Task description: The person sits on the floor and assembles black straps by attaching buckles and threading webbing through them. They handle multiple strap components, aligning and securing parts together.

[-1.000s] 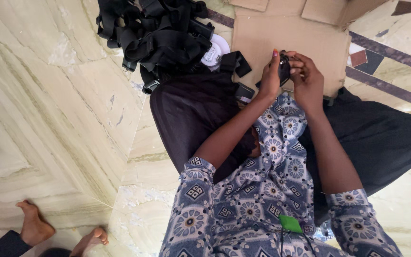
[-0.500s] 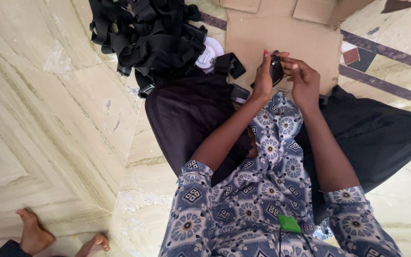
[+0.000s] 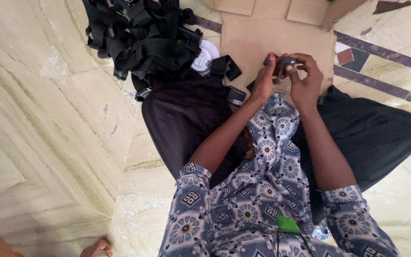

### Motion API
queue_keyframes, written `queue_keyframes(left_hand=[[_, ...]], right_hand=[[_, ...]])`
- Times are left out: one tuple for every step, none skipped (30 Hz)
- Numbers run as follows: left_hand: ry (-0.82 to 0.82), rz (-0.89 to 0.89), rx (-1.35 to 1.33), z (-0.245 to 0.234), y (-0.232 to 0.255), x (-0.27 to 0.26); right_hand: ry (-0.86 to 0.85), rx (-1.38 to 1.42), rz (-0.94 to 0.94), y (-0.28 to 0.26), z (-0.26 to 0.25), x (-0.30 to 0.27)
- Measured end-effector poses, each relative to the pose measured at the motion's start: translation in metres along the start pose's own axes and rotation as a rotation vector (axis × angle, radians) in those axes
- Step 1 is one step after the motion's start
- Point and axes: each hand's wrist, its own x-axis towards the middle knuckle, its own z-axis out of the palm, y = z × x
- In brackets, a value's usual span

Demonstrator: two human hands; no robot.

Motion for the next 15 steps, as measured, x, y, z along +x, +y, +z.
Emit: queue_keyframes(left_hand=[[-0.022,0.094,-0.011,0.002,0.002,-0.002],[-0.043,0.188,-0.022,0.005,0.005,-0.005],[-0.064,0.283,-0.033,0.008,0.008,-0.007],[-0.058,0.302,-0.017,0.01,0.011,-0.01],[-0.05,0.32,-0.001,0.012,0.014,-0.013],[-0.043,0.338,0.016,0.013,0.017,-0.015],[-0.004,0.335,0.019,0.013,0.021,-0.016],[0.034,0.332,0.022,0.013,0.024,-0.017],[0.071,0.328,0.025,0.013,0.027,-0.017],[0.104,0.345,0.034,0.011,0.03,-0.016],[0.137,0.362,0.042,0.009,0.032,-0.016],[0.17,0.379,0.05,0.008,0.034,-0.016],[0.172,0.373,0.039,0.008,0.035,-0.016],[0.173,0.368,0.027,0.008,0.035,-0.017],[0.174,0.361,0.016,0.008,0.035,-0.017]], right_hand=[[0.017,0.172,0.066,0.009,0.0,0.002],[0.033,0.343,0.131,0.017,-0.001,0.005],[0.048,0.516,0.195,0.023,-0.002,0.007],[0.045,0.508,0.208,0.027,-0.001,0.007],[0.039,0.501,0.223,0.029,-0.002,0.006],[0.034,0.494,0.237,0.029,-0.002,0.007],[0.064,0.652,0.334,0.029,-0.002,0.007],[0.095,0.809,0.431,0.027,-0.003,0.009],[0.128,0.967,0.528,0.025,-0.003,0.012],[0.136,0.968,0.531,0.022,-0.005,0.012],[0.145,0.968,0.534,0.02,-0.006,0.012],[0.153,0.968,0.537,0.018,-0.007,0.012],[0.131,0.868,0.483,0.016,-0.005,0.011],[0.108,0.767,0.428,0.016,-0.002,0.01],[0.089,0.666,0.375,0.016,0.0,0.009]])
